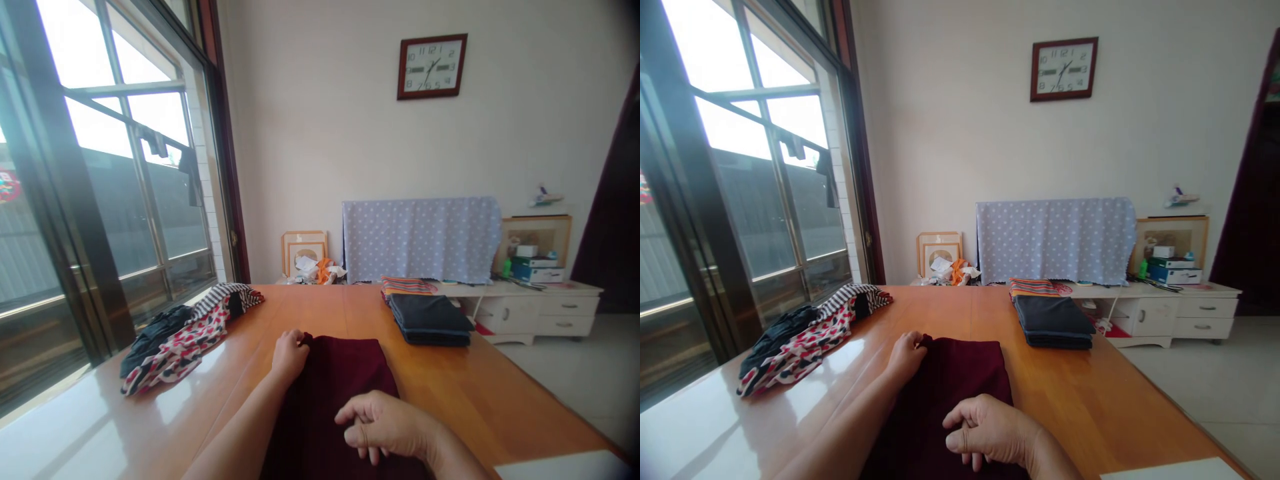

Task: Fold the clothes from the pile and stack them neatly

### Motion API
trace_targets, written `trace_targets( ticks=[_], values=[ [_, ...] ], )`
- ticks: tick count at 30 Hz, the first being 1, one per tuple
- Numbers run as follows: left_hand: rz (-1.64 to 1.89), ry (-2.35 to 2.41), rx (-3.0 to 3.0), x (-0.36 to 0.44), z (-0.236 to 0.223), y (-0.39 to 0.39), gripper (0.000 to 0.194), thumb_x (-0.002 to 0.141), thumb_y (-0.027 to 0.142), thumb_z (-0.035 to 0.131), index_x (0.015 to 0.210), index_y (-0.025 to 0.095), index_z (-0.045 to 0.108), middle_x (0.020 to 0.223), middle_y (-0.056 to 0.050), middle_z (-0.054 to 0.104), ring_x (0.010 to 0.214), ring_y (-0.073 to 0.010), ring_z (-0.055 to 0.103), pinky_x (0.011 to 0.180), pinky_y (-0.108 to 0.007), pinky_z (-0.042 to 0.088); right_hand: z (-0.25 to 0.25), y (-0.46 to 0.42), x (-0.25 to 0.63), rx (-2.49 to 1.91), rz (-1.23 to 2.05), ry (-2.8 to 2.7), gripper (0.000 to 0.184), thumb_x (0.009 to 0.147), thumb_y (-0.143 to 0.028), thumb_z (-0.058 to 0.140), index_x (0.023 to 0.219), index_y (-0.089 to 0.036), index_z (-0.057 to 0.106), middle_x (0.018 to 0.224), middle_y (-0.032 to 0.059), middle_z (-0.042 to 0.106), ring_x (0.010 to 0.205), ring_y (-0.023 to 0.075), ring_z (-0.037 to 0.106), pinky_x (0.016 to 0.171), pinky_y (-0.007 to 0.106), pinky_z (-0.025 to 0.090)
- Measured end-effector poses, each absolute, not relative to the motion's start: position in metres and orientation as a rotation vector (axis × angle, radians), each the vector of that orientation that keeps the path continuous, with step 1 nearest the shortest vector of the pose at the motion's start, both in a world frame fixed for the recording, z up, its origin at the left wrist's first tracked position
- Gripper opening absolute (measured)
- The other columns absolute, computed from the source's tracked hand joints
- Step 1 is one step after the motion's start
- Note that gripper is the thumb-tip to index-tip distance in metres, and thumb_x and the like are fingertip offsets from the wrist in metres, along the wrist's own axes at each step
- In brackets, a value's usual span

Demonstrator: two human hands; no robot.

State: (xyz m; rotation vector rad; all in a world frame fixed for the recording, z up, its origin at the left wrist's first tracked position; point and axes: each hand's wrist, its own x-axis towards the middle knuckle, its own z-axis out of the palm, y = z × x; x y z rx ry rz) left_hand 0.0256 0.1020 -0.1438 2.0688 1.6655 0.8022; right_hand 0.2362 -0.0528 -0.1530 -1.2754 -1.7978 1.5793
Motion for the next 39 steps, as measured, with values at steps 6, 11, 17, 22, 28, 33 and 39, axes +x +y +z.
trace_targets(
  ticks=[6,11,17,22,28,33,39],
  values=[
    [0.795,1.174,2.563,0.023,-0.158,0.080,0.040,0.063,0.005,0.053,0.099,0.022,0.057,0.101,-0.004,0.061,0.097,-0.0205,0.055,0.090,-0.031,0.042,-0.149,-0.053,0.237,-1.271,1.606,-1.793,0.048,0.079,-0.031,0.066,0.126,-0.019,0.063,0.075,-0.0002,0.068,0.054,0.0073,0.059,0.047,0.015,0.035],
    [0.875,1.180,2.444,0.018,-0.173,0.092,0.034,0.064,0.005,0.053,0.093,0.021,0.058,0.100,-0.004,0.061,0.096,-0.0195,0.056,0.087,-0.031,0.045,-0.148,-0.053,0.236,-1.318,1.590,-1.773,0.048,0.079,-0.033,0.066,0.126,-0.020,0.063,0.076,-0.0002,0.067,0.055,0.0069,0.057,0.049,0.015,0.037],
    [0.875,1.353,1.932,0.030,-0.172,0.133,0.025,0.079,0.007,0.048,0.098,0.019,0.058,0.088,0.000,0.068,0.078,-0.0129,0.064,0.069,-0.022,0.048,-0.149,-0.052,0.237,-1.309,1.581,-1.766,0.049,0.080,-0.034,0.067,0.127,-0.020,0.063,0.076,0.0001,0.067,0.056,0.0074,0.058,0.051,0.015,0.039],
    [0.878,1.532,1.861,0.034,-0.183,0.152,0.028,0.076,0.007,0.054,0.102,0.016,0.060,0.095,-0.005,0.072,0.087,-0.0167,0.067,0.073,-0.024,0.048,-0.152,-0.050,0.239,-1.296,1.586,-1.750,0.050,0.080,-0.033,0.068,0.128,-0.020,0.062,0.076,0.0002,0.067,0.059,0.0081,0.060,0.052,0.015,0.041],
    [0.915,1.545,1.892,0.032,-0.192,0.148,0.032,0.081,0.015,0.057,0.113,0.018,0.059,0.110,-0.006,0.071,0.102,-0.0183,0.065,0.085,-0.026,0.047,-0.153,-0.050,0.241,-1.249,1.618,-1.745,0.051,0.081,-0.033,0.066,0.130,-0.020,0.059,0.076,0.0000,0.068,0.054,0.0067,0.058,0.048,0.014,0.039],
    [0.924,1.601,1.854,0.031,-0.193,0.146,0.032,0.088,0.025,0.051,0.120,0.018,0.054,0.109,-0.007,0.071,0.097,-0.0181,0.067,0.080,-0.026,0.048,-0.156,-0.049,0.242,-1.226,1.624,-1.716,0.051,0.083,-0.036,0.065,0.131,-0.018,0.058,0.077,0.0014,0.069,0.056,0.0080,0.061,0.048,0.015,0.041],
    [0.922,1.636,1.984,0.029,-0.200,0.149,0.033,0.088,0.028,0.050,0.120,0.021,0.052,0.118,-0.009,0.068,0.107,-0.0220,0.065,0.088,-0.030,0.046,-0.161,-0.046,0.246,-1.158,1.596,-1.590,0.053,0.083,-0.043,0.066,0.128,-0.015,0.057,0.080,0.0037,0.069,0.060,0.0115,0.065,0.049,0.018,0.044]
  ],
)
